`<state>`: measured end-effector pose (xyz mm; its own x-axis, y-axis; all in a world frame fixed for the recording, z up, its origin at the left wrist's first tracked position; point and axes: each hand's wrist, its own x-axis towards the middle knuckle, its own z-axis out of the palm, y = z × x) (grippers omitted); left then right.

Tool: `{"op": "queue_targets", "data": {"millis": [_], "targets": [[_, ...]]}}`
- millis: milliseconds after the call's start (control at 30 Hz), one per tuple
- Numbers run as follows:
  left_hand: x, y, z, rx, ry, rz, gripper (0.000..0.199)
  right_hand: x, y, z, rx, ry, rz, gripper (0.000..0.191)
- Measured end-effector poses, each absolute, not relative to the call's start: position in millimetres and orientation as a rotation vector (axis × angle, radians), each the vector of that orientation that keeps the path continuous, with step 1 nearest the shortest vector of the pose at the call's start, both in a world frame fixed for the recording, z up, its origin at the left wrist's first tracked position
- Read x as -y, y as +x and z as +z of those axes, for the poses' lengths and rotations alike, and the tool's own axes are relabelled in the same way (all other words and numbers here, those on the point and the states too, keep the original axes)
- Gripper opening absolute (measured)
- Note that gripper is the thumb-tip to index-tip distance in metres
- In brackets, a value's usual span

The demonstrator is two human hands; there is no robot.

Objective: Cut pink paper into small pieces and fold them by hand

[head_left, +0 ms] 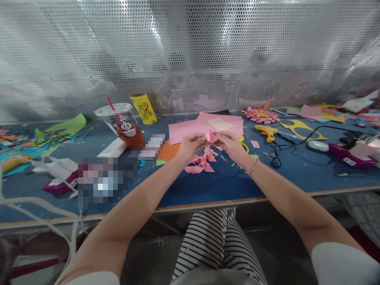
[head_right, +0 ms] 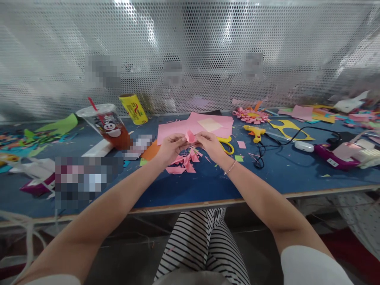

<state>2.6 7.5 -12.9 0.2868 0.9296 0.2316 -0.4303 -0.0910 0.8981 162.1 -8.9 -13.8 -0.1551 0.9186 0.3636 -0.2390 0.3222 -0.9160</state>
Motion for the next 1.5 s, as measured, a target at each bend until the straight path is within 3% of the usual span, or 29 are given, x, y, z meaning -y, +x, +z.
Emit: {"op": "queue_targets", "data": {"millis": [633, 933, 1267, 1500], "targets": [[-1.1, 0.7, -8.4, -0.709, 1.516, 1.273, 0.027, 4.4, 159.8, -20.2, 1.418, -0.826, 1.042, 0.020], [7.5, 3.1, -4.2, -0.717, 1.585, 1.328, 0.026, 13.0, 168.0, -7.0, 1.694, -0.887, 0.339, 0.004], [8.5, 6.4, -3.6, -0.579, 1.100, 1.047, 0.023, 12.9, 174.7, -11.3, 1.838, -0.767, 0.070, 0.022], [7.5, 4.9, -7.1, -0.598, 1.101, 0.944, 0.019, 23.1, 172.3, -4.5, 1.795, -0.817, 0.036, 0.016]]}}
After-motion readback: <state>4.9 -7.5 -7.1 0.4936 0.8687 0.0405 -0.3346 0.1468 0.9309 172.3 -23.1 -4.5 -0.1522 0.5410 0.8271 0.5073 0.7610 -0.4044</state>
